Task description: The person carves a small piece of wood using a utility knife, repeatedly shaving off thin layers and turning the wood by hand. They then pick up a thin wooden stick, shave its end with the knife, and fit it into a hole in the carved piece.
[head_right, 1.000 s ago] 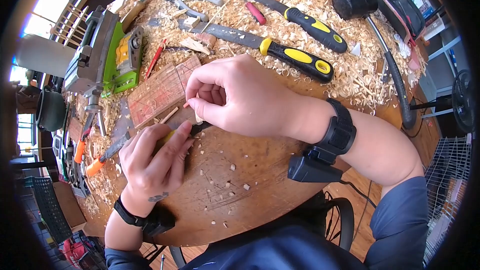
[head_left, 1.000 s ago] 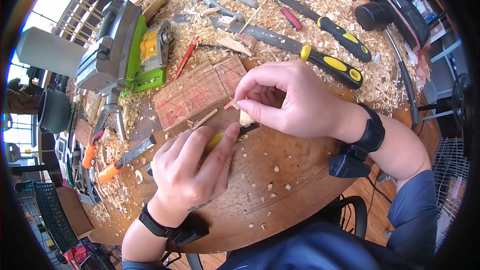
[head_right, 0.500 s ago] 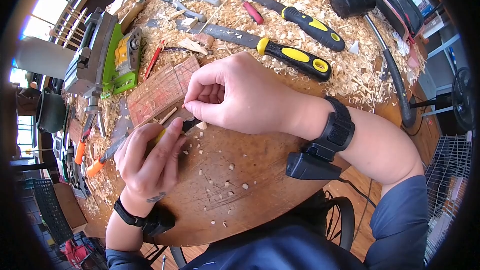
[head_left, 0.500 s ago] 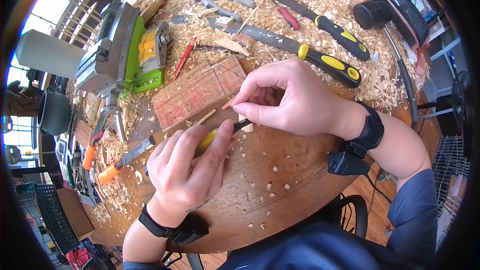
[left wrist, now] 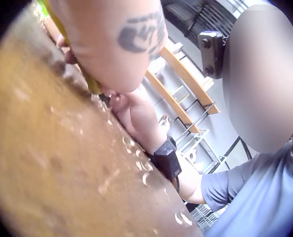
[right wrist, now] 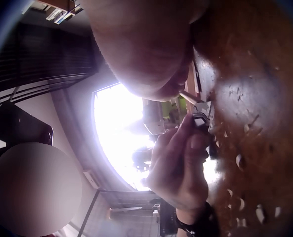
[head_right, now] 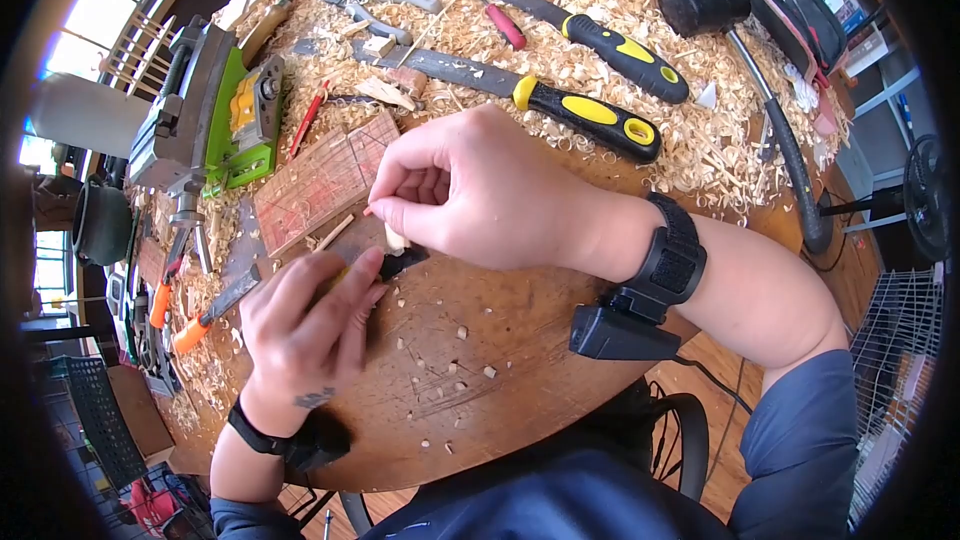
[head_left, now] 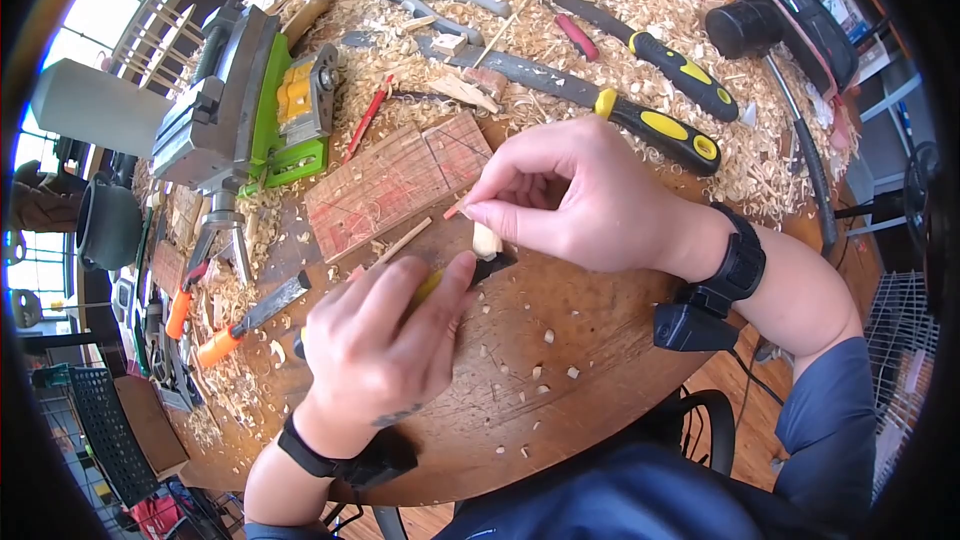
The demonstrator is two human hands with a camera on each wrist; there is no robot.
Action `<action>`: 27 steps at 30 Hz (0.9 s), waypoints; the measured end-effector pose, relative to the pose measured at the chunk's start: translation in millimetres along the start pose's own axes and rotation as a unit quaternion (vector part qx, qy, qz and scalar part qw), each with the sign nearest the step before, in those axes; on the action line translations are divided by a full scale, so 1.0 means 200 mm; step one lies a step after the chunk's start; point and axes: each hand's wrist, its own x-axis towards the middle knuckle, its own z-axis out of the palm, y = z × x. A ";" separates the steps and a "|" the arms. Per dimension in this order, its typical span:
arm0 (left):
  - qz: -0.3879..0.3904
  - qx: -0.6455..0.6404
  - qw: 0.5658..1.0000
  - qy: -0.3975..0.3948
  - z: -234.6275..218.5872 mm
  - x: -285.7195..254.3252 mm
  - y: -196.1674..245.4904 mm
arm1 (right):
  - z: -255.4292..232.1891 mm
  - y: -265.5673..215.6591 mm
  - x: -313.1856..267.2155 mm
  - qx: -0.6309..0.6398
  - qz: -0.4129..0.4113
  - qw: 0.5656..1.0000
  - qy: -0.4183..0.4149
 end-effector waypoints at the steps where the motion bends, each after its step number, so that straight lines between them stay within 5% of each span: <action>1: 0.016 0.016 1.000 -0.018 0.00 0.00 0.01 | 0.00 0.00 0.00 0.017 0.018 1.000 0.004; 17: -0.018 0.018 0.996 0.089 -0.01 -0.05 -0.11 | 0.00 0.05 0.01 -0.110 -0.107 0.988 -0.017; 27: -0.031 0.038 0.995 0.086 -0.04 -0.07 -0.10 | -0.04 -0.02 -0.02 -0.091 -0.106 0.986 0.094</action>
